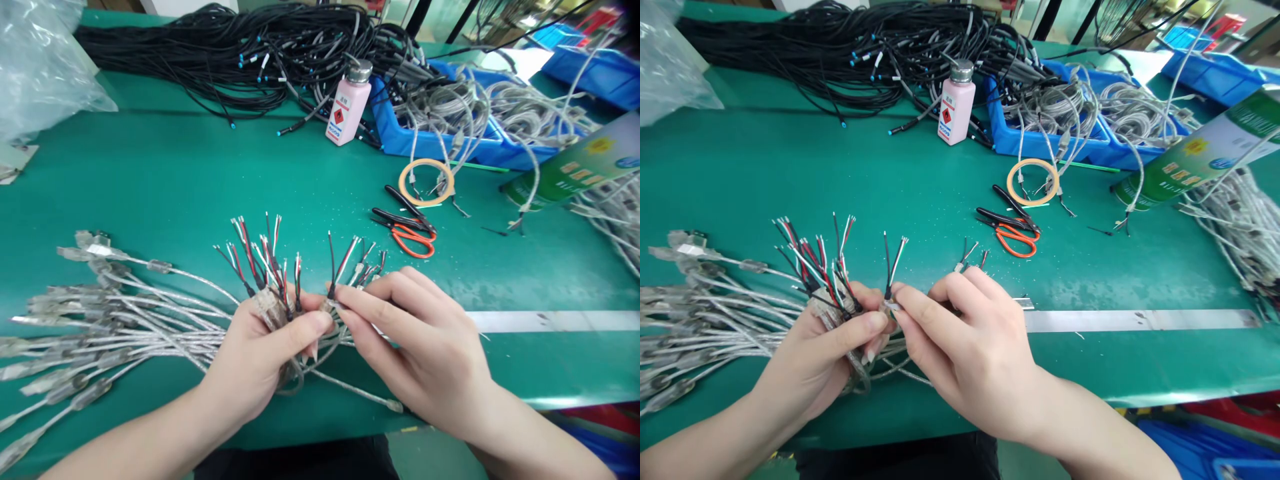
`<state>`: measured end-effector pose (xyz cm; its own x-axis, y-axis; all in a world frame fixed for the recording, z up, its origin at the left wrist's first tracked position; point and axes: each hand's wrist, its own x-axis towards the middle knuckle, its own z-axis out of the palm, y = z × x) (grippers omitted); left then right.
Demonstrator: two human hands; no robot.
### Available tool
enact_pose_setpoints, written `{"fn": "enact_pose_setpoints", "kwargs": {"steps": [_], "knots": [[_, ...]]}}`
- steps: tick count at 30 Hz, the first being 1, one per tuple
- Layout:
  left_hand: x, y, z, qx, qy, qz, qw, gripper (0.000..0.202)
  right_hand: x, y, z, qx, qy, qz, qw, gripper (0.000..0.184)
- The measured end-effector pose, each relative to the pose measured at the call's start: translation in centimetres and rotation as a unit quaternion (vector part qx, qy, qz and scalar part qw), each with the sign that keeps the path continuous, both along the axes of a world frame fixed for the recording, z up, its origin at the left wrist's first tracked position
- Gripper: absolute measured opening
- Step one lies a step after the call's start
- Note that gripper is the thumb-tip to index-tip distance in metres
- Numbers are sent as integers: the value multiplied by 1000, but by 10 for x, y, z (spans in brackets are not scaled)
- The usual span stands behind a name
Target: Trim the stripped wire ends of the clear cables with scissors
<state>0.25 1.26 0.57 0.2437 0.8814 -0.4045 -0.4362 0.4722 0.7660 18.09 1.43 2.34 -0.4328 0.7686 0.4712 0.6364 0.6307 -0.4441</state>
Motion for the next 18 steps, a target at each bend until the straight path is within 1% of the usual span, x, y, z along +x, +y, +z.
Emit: {"fn": "enact_pose_setpoints", "kwargs": {"steps": [7, 14, 18], "knots": [[0, -1, 0, 2, 15, -2, 1000, 13, -1, 1, 0, 22, -11, -6, 1000, 23], [0, 0, -2, 0, 5, 1, 1000, 12, -2, 0, -3, 40, -20, -13, 999, 23], [1, -1, -2, 8, -1, 0, 1000, 11, 1, 2, -1, 16, -4, -3, 1000, 25]]}}
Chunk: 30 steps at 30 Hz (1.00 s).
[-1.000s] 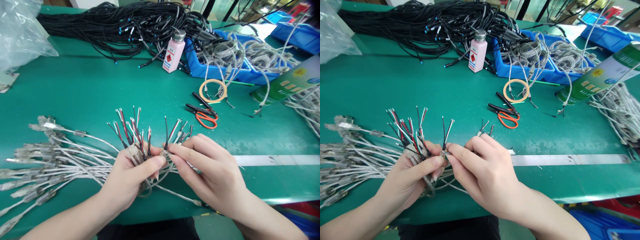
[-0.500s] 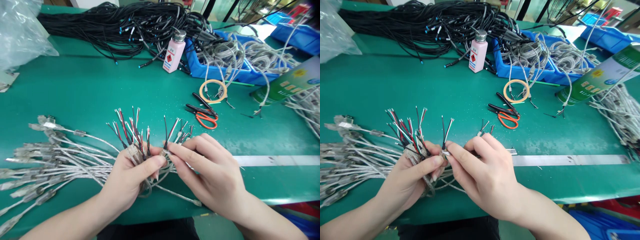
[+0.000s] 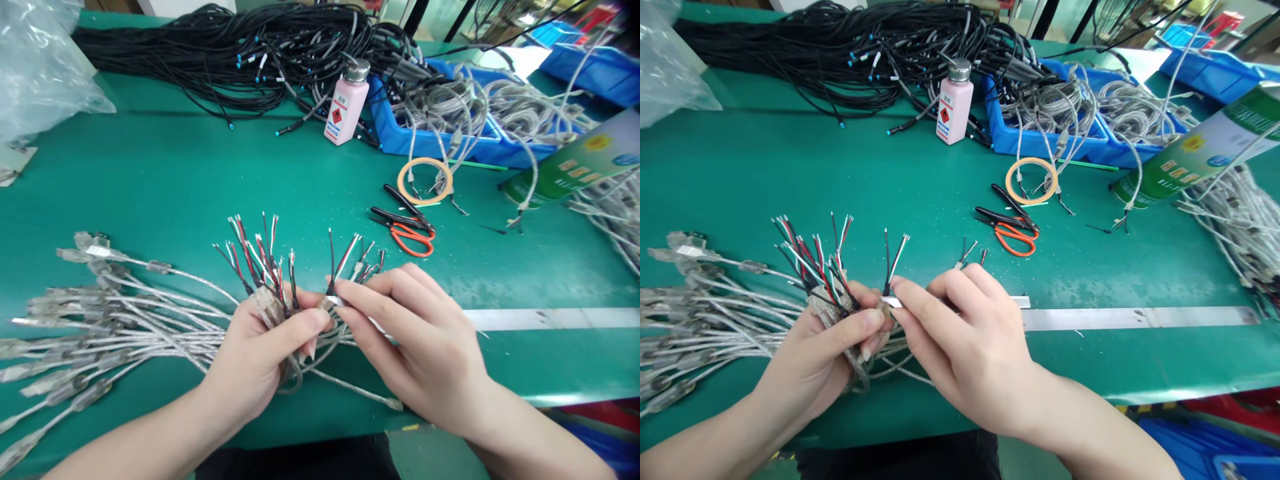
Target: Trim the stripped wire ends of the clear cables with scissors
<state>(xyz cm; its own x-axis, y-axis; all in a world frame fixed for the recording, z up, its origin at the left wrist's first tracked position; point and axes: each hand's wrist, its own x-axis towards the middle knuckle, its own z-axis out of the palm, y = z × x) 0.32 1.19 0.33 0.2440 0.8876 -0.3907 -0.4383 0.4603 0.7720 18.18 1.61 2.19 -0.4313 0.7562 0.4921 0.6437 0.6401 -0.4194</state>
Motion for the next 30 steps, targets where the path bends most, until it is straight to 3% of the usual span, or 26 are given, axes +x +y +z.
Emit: {"fn": "enact_pose_setpoints", "kwargs": {"steps": [10, 19, 23, 30], "knots": [[1, 1, 7, -1, 37, 4, 999, 10, 3, 2, 3, -185, 109, 4, 977, 15], [1, -2, 3, -12, 20, -33, 999, 10, -3, 7, 0, -382, 244, 11, 891, 10], [0, -3, 6, -16, 9, -48, 999, 9, -4, 9, 0, -425, 278, 19, 861, 16], [0, -2, 10, -35, -22, -52, 998, 9, -4, 12, 2, -436, 300, 46, 847, 20]]}}
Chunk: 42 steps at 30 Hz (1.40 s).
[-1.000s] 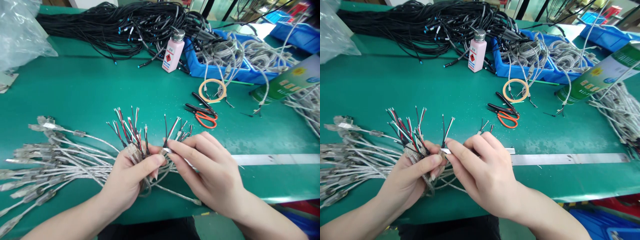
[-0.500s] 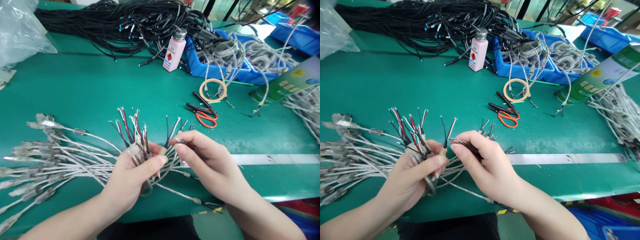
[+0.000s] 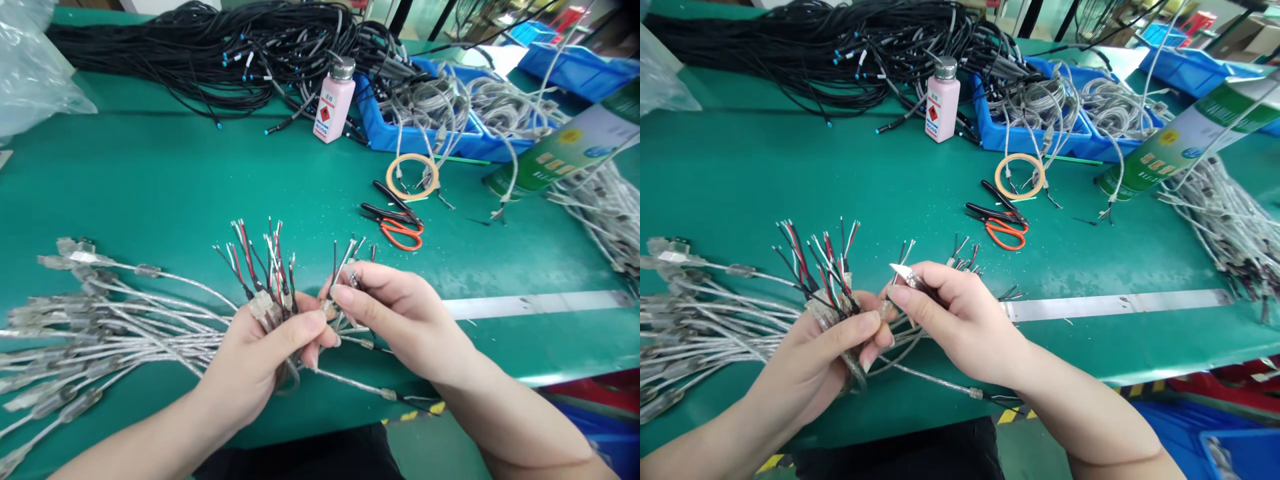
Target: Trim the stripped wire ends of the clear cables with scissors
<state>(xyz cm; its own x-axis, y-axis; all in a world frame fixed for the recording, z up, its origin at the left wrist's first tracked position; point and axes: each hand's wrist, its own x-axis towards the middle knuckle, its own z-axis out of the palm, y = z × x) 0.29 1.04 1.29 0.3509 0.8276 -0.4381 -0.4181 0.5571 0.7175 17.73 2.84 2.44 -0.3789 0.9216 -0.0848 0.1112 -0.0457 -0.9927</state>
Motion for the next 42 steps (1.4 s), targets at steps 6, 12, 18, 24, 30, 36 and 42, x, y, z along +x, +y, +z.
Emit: {"fn": "enact_pose_setpoints", "kwargs": {"steps": [6, 12, 18, 24, 30, 36, 42], "knots": [[-2, -1, -1, 27, -10, -17, 999, 9, -2, 0, 3, -13, 43, 9, 999, 18], [-1, 1, 0, 22, 14, -1, 1000, 9, -1, 1, 3, 14, -3, -1, 1000, 18], [0, 0, 2, 17, 16, 4, 1000, 9, 0, 1, 2, 18, -10, -6, 1000, 14], [0, -1, 0, 13, 25, 11, 1000, 11, 1, -3, 1, 78, -52, -24, 995, 10], [0, 0, 0, 7, 16, -7, 1000, 11, 1, -5, 1, 153, -119, -17, 981, 15], [-2, 3, 0, 25, 7, -39, 999, 16, 0, -2, -1, 70, -51, -19, 996, 21], [-3, 6, -2, 32, -31, -66, 997, 22, -2, 2, -2, 14, 12, -11, 1000, 26]]}}
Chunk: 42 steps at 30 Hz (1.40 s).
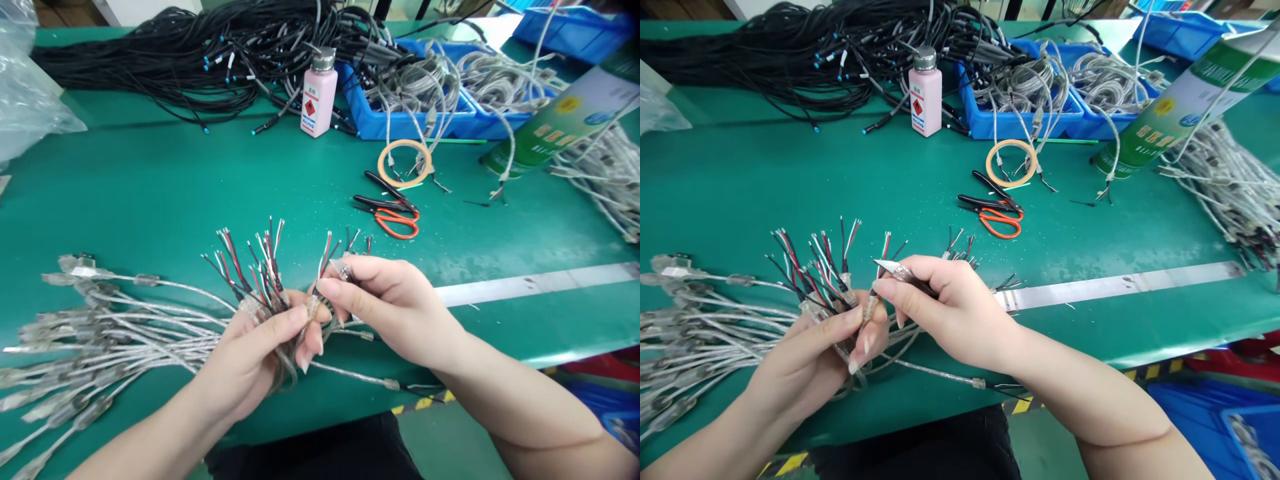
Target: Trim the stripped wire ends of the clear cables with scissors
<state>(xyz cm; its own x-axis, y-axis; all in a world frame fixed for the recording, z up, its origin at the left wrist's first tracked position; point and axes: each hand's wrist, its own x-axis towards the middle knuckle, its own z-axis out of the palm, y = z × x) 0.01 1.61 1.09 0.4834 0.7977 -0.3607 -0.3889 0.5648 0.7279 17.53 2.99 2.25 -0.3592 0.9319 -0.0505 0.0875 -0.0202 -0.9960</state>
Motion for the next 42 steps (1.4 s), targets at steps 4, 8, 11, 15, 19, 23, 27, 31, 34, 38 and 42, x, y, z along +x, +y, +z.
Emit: {"fn": "enact_pose_setpoints", "kwargs": {"steps": [4, 8, 11, 15, 19, 23, 27, 31, 34, 38, 42], "knots": [[-1, 0, 0, -30, -22, -12, 999, 19, -1, 1, 0, -11, 30, 4, 999, 26], [-1, 0, 0, -67, -41, -21, 997, 18, -1, 2, -4, -38, 70, 3, 997, 26], [2, 0, -1, -66, -36, 11, 997, 15, -2, 3, -6, -35, 99, -5, 994, 27], [4, -2, -4, -42, -32, 38, 998, 17, -2, 2, -6, -17, 123, -6, 992, 21], [2, -2, -4, -26, -26, 11, 999, 19, -2, 0, -6, -31, 118, -17, 992, 22], [2, -1, -2, -5, -23, 0, 1000, 26, -1, 0, -6, -55, 113, -20, 992, 23], [3, -2, -2, 7, -16, 7, 1000, 24, -2, 1, -6, -61, 120, -5, 991, 26], [2, -4, -3, 17, -10, 4, 1000, 24, -2, 2, -6, -68, 117, 8, 991, 31], [1, -5, -5, 16, -7, 6, 1000, 24, -2, 1, -6, -73, 120, 11, 990, 32], [2, -5, -7, -4, -13, 16, 1000, 18, -2, 1, -6, -62, 116, 11, 991, 31], [4, -4, -7, -8, -27, 6, 1000, 16, -3, 0, -5, -57, 115, 17, 992, 28]]}}
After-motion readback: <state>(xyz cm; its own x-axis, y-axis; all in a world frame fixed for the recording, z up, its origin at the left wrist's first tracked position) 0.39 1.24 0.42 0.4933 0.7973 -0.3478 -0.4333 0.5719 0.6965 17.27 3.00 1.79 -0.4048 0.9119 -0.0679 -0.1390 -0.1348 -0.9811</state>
